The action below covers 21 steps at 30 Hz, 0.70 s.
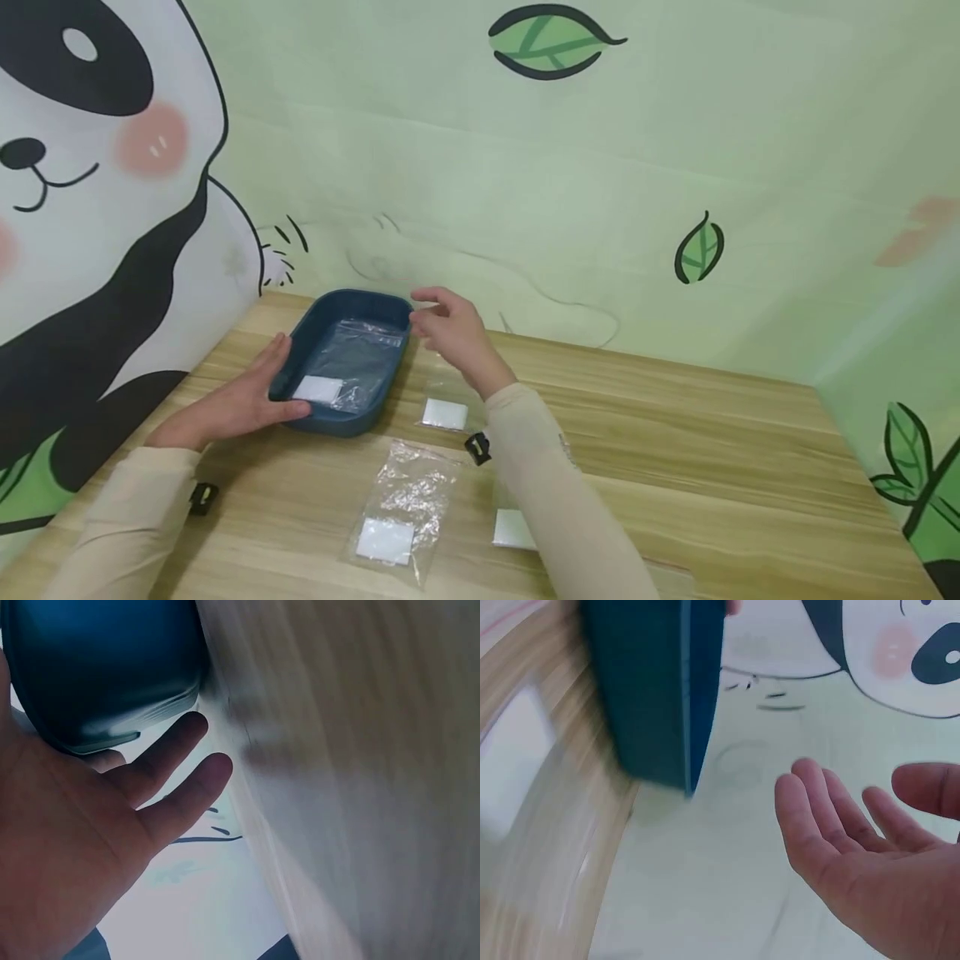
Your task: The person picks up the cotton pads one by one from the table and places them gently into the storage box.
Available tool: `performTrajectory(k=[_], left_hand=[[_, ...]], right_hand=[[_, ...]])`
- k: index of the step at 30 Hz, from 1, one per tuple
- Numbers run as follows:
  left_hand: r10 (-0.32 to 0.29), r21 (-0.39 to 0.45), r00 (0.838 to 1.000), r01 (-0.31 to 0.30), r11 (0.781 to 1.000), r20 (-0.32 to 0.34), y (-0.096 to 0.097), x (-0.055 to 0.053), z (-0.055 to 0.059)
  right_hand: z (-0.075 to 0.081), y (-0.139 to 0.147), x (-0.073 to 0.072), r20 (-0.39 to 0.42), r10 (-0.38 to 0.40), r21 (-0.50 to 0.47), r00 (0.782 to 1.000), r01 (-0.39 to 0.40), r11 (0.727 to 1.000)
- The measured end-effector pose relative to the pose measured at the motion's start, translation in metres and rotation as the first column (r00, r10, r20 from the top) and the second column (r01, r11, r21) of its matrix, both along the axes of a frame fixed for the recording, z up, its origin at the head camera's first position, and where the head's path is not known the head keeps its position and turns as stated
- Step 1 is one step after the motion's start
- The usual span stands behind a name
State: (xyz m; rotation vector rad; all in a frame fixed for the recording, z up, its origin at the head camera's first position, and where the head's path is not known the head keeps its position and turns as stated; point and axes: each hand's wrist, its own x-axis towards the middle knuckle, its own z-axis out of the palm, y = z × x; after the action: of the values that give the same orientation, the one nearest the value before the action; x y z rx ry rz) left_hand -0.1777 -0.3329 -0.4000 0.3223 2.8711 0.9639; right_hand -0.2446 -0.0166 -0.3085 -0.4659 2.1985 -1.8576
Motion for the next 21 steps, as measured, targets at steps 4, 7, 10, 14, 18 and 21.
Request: performTrajectory(k=[4,7,10,14,18,21], left_hand=[[-0.004,0.025,1.0,0.004,1.0,0.004,-0.002,0.0,-0.001],[-0.007,0.035,1.0,0.007,0.999,0.005,-0.003,0.0,-0.001],[-0.007,0.032,1.0,0.007,0.999,0.014,-0.005,0.0,-0.001],[0.0,0.02,0.999,-0.001,1.0,0.034,-0.005,0.0,-0.001],[0.003,0.012,0.999,-0.003,1.0,0.037,-0.003,0.0,-0.001],[-0.004,0.017,1.0,0.004,1.0,0.029,-0.001,0.0,0.0]], right_hand=[[-0.01,0.032,0.006,-0.008,0.023,0.123,1.0,-0.022,0.992],[-0.023,0.051,0.005,-0.011,0.021,0.209,1.0,-0.018,0.978],[-0.037,0.065,-0.001,-0.014,0.004,0.28,1.0,0.0,0.96],[-0.053,0.08,-0.011,-0.006,-0.021,0.356,1.0,0.021,0.934],[-0.065,0.091,-0.017,0.014,-0.019,0.386,1.0,0.012,0.923],[-0.069,0.101,-0.017,0.009,-0.008,0.401,1.0,0.004,0.916]])
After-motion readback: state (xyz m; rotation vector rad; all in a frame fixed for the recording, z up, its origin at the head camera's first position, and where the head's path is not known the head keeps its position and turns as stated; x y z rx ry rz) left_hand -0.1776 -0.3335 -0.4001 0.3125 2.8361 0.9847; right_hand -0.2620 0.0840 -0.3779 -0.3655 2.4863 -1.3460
